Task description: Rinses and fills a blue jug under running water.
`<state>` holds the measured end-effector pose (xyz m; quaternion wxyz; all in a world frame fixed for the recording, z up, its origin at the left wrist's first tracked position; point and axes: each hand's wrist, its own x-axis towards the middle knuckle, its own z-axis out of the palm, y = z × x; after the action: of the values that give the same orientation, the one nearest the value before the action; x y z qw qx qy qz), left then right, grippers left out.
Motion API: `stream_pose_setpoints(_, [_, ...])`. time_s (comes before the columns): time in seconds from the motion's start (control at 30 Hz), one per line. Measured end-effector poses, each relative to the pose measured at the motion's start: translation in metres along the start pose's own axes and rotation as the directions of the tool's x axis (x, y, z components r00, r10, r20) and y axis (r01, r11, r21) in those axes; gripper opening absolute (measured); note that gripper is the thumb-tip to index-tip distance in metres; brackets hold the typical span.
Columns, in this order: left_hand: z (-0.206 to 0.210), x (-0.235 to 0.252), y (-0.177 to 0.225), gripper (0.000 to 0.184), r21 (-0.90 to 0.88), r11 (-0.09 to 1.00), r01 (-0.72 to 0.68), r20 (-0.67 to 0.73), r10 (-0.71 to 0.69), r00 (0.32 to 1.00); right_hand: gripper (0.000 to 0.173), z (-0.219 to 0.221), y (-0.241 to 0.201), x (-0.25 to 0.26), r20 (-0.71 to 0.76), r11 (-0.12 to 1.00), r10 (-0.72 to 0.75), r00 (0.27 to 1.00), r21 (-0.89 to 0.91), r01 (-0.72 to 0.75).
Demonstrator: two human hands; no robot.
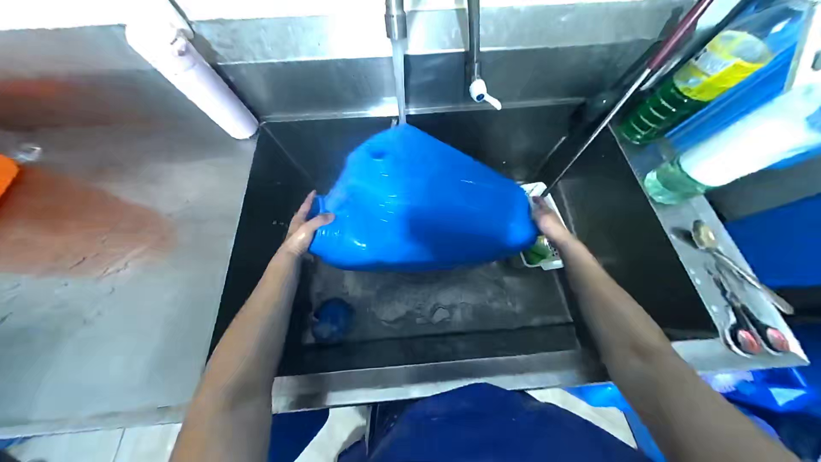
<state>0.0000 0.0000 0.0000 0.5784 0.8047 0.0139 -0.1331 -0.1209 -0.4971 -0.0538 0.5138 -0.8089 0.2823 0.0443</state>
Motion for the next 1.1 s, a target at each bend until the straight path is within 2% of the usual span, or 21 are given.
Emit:
stream_pose_setpoints(0.03, [0.006, 0.002, 0.025, 0.088, 0.123, 0.992, -0.023, -0.067, 0.032, 0.997, 0.063, 0.008, 0.003, 0.013, 0.051, 1.0, 0.005, 0.999, -0.021, -0.004])
stream_pose_setpoints(0.07, [0.018, 0.0, 0.051, 0.087, 0.252, 0.967, -0.032, -0.131, 0.067, 0.989, 0.069, 0.013, -0.011, 0.023, 0.052, 0.995, -0.084, 0.995, -0.052, 0.087])
stream_pose_setpoints(0.13, [0.065, -0.012, 0.104, 0.085, 0.516, 0.854, -0.061, -0.151, 0.161, 0.975, 0.082, 0.01, -0.076, 0.045, -0.003, 0.932, -0.354, 0.935, -0.076, 0.353])
stream_pose_setpoints(0.2, [0.126, -0.014, 0.136, 0.088, 0.722, 0.687, -0.086, -0.081, 0.208, 0.975, 0.088, 0.007, -0.154, 0.065, 0.017, 0.867, -0.498, 0.867, 0.0, 0.498])
stream_pose_setpoints(0.27, [0.171, -0.002, 0.153, 0.086, 0.79, 0.61, -0.065, -0.048, 0.168, 0.985, 0.09, 0.011, -0.204, 0.088, 0.121, 0.884, -0.468, 0.876, 0.068, 0.463])
stream_pose_setpoints(0.3, [0.184, 0.005, 0.159, 0.085, 0.796, 0.603, -0.051, -0.043, 0.141, 0.989, 0.092, 0.01, -0.217, 0.099, 0.191, 0.911, -0.409, 0.892, 0.031, 0.411])
stream_pose_setpoints(0.37, [0.196, 0.016, 0.167, 0.084, 0.798, 0.603, -0.02, -0.057, 0.109, 0.992, 0.092, -0.003, -0.228, 0.123, 0.272, 0.888, -0.36, 0.892, -0.195, 0.417])
stream_pose_setpoints(0.43, [0.192, 0.024, 0.17, 0.085, 0.801, 0.598, 0.02, -0.096, 0.095, 0.991, 0.085, -0.008, -0.239, 0.115, 0.309, 0.757, -0.369, 0.877, -0.447, 0.476])
stream_pose_setpoints(0.47, [0.188, 0.027, 0.17, 0.087, 0.806, 0.591, 0.038, -0.117, 0.096, 0.988, 0.08, -0.002, -0.246, 0.096, 0.282, 0.692, -0.407, 0.869, -0.525, 0.495])
stream_pose_setpoints(0.53, [0.177, 0.027, 0.17, 0.09, 0.795, 0.605, 0.047, -0.121, 0.082, 0.989, 0.063, 0.019, -0.257, 0.045, 0.256, 0.677, -0.5, 0.828, -0.481, 0.557])
stream_pose_setpoints(0.6, [0.155, 0.025, 0.17, 0.088, 0.75, 0.662, 0.012, -0.075, 0.067, 0.995, 0.043, 0.059, -0.264, 0.014, 0.293, 0.774, -0.557, 0.777, -0.157, 0.613])
stream_pose_setpoints(0.63, [0.14, 0.023, 0.165, 0.083, 0.694, 0.72, -0.024, -0.055, 0.085, 0.995, 0.033, 0.083, -0.266, 0.009, 0.324, 0.825, -0.549, 0.77, 0.064, 0.561])
stream_pose_setpoints(0.7, [0.106, 0.016, 0.145, 0.074, 0.583, 0.806, -0.101, -0.049, 0.159, 0.986, 0.018, 0.122, -0.274, 0.005, 0.384, 0.833, -0.492, 0.781, 0.47, 0.293])
stream_pose_setpoints(0.77, [0.067, -0.003, 0.112, 0.066, 0.596, 0.787, -0.16, -0.039, 0.228, 0.973, 0.017, 0.148, -0.284, 0.006, 0.414, 0.741, -0.436, 0.799, 0.669, 0.057])
stream_pose_setpoints(0.8, [0.046, -0.014, 0.092, 0.065, 0.641, 0.748, -0.172, -0.024, 0.243, 0.97, 0.022, 0.158, -0.288, 0.004, 0.431, 0.704, -0.436, 0.79, 0.71, 0.001])
stream_pose_setpoints(0.87, [-0.003, -0.032, 0.047, 0.065, 0.741, 0.648, -0.176, -0.003, 0.266, 0.964, 0.033, 0.174, -0.289, -0.013, 0.457, 0.697, -0.485, 0.746, 0.717, 0.014])
stream_pose_setpoints(0.9, [-0.032, -0.038, 0.027, 0.066, 0.781, 0.602, -0.166, 0.002, 0.264, 0.964, 0.034, 0.186, -0.284, -0.031, 0.453, 0.718, -0.529, 0.718, 0.69, 0.094])
stream_pose_setpoints(0.93, [-0.061, -0.041, 0.01, 0.069, 0.812, 0.565, -0.145, -0.005, 0.256, 0.967, 0.031, 0.201, -0.276, -0.053, 0.442, 0.743, -0.578, 0.686, 0.632, 0.22])
stream_pose_setpoints(1.0, [-0.109, -0.038, -0.012, 0.077, 0.823, 0.563, -0.077, -0.069, 0.233, 0.97, 0.024, 0.242, -0.254, -0.097, 0.473, 0.734, -0.679, 0.561, 0.45, 0.509])
stream_pose_setpoints(1.07, [-0.131, -0.026, -0.022, 0.085, 0.819, 0.573, 0.016, -0.137, 0.169, 0.976, 0.019, 0.31, -0.207, -0.124, 0.64, 0.727, -0.631, 0.438, 0.291, 0.622])
stream_pose_setpoints(1.1, [-0.133, -0.019, -0.021, 0.087, 0.828, 0.559, 0.049, -0.149, 0.135, 0.98, 0.021, 0.345, -0.179, -0.132, 0.787, 0.764, -0.477, 0.391, 0.152, 0.627])
